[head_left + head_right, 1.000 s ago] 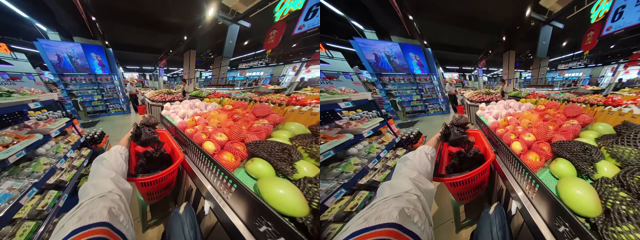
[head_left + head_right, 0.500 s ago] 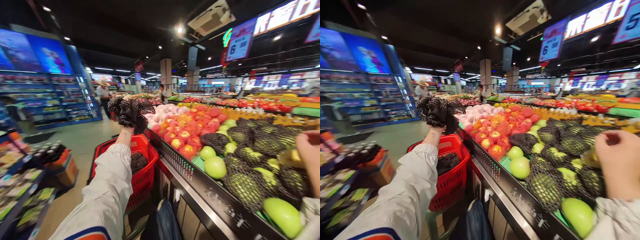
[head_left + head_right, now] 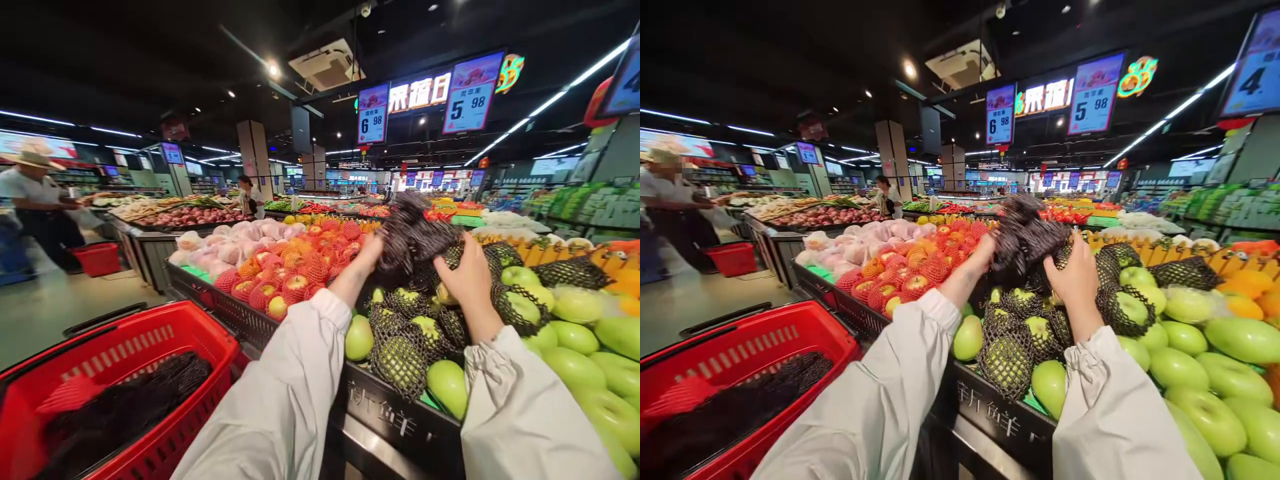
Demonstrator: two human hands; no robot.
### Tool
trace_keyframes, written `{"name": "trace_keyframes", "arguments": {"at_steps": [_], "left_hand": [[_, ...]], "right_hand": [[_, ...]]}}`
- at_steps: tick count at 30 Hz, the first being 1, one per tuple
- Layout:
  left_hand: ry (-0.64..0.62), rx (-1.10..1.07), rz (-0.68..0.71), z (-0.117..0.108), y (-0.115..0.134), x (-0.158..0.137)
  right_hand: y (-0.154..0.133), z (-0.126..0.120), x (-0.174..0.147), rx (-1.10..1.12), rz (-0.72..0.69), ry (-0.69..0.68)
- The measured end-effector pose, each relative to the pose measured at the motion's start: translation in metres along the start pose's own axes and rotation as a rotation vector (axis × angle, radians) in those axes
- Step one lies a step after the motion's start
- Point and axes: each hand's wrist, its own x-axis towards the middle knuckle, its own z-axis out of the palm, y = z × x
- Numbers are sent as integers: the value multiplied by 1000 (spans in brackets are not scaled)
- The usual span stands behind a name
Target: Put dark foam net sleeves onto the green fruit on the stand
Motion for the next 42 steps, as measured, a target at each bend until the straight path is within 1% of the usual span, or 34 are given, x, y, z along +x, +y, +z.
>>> {"name": "trace_keyframes", "arguments": {"at_steps": [1,2,3,4,5,6,7,10,13,15,16,18,21,23,24,26,28,29,30,32,35,37,39,40,42], "left_hand": [[-93,-23,5,14,-7,1],[-194,-26,20,22,-15,1],[-283,-26,44,25,-22,-1],[-337,-22,70,24,-29,-2],[-352,-9,90,21,-35,-3],[-321,15,102,16,-40,-3],[-260,48,107,10,-44,-2],[-13,149,115,-3,-48,3],[212,170,133,-9,-44,6],[358,176,103,-15,-42,5],[424,194,72,-18,-41,5],[524,281,6,-25,-43,3],[620,514,-56,-30,-49,0],[642,685,-114,-31,-54,-1],[612,759,-159,-31,-56,0],[474,851,-253,-30,-59,1],[326,862,-316,-31,-59,4],[283,849,-338,-31,-58,5],[267,833,-356,-31,-56,5],[322,777,-362,-31,-52,5],[535,651,-277,-29,-44,1],[659,627,-195,-27,-40,-2],[695,695,-124,-25,-35,-6],[695,739,-82,-24,-33,-8],[651,826,27,-24,-29,-12]], "right_hand": [[3,3,0,21,-84,2],[5,6,0,28,-158,-4],[6,10,0,23,-214,-8],[8,13,-1,7,-253,-5],[9,15,-1,-16,-274,2],[10,17,-1,-43,-275,12],[11,19,-1,-70,-260,17],[14,19,-1,-107,-141,66],[19,13,1,-27,6,241],[20,7,2,34,106,350],[19,4,2,53,157,382],[15,-2,1,79,254,417],[6,-8,0,137,347,465],[3,-8,-1,178,366,486],[2,-7,-1,189,359,485],[4,-5,0,189,320,472],[8,-5,0,181,260,457],[9,-5,1,181,243,452],[10,-6,1,185,237,445],[10,-9,1,213,249,425],[8,-9,2,279,327,386],[7,-6,3,326,419,348],[5,-6,4,343,505,334],[4,-9,4,334,515,341],[-1,-26,6,249,447,396]]}}
